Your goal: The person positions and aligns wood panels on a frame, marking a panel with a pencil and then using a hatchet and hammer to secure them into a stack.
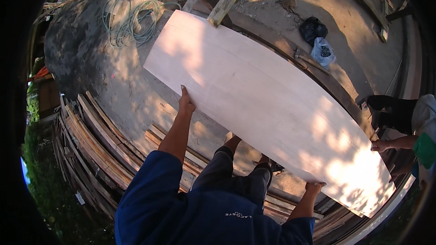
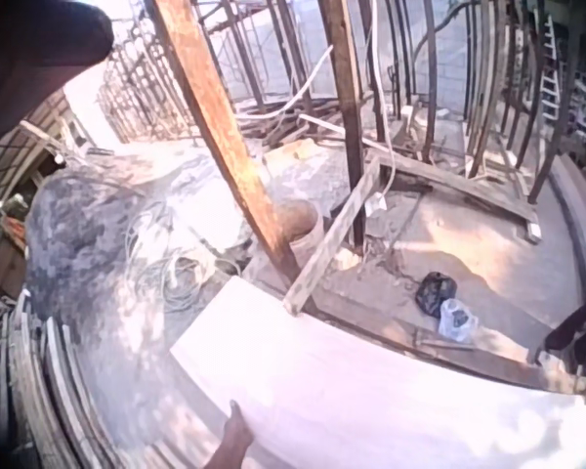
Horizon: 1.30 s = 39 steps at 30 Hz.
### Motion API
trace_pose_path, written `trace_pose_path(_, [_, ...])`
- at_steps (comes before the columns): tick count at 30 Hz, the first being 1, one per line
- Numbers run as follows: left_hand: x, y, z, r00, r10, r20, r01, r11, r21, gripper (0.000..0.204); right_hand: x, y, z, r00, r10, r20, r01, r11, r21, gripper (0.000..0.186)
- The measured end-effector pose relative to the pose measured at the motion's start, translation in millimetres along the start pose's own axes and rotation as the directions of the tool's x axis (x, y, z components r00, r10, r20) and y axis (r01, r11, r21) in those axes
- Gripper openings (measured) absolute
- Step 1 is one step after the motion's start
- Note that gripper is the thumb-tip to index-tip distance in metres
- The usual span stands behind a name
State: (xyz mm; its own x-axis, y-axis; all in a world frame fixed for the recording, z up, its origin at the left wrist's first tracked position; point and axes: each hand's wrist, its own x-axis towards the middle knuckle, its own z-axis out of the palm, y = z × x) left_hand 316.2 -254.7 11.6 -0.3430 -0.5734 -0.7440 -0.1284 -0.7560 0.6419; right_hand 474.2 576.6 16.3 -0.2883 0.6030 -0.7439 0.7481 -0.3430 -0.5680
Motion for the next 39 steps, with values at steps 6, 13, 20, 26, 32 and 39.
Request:
trace_pose_path(6, [-10,8,-5,0.992,-0.05,-0.118,0.06,0.995,0.084,0.088,-35,-22,33,0.999,-0.035,-0.018,0.024,0.892,-0.451,0.098])
trace_pose_path(13, [-22,29,-7,0.965,-0.176,-0.194,0.253,0.816,0.519,0.09,-46,-16,24,0.956,0.293,0.013,-0.271,0.864,0.424,0.063])
trace_pose_path(20, [-36,41,1,0.972,-0.056,-0.23,0.232,0.414,0.88,0.077,-135,-12,61,0.908,0.379,0.179,-0.389,0.921,0.028,0.077])
trace_pose_path(26, [-46,27,-52,0.976,-0.066,-0.205,0.214,0.434,0.875,0.066,-189,-22,154,0.903,0.377,0.207,-0.322,0.912,-0.255,0.074])
trace_pose_path(32, [-100,-45,-83,0.969,-0.244,0.034,0.016,0.199,0.98,0.064,-233,-58,226,0.85,0.266,0.455,0.015,0.851,-0.525,0.063])
trace_pose_path(39, [-175,-121,-104,0.793,-0.544,0.274,-0.382,-0.093,0.92,0.053,-269,-76,221,0.859,0.194,0.475,0.192,0.737,-0.648,0.043])
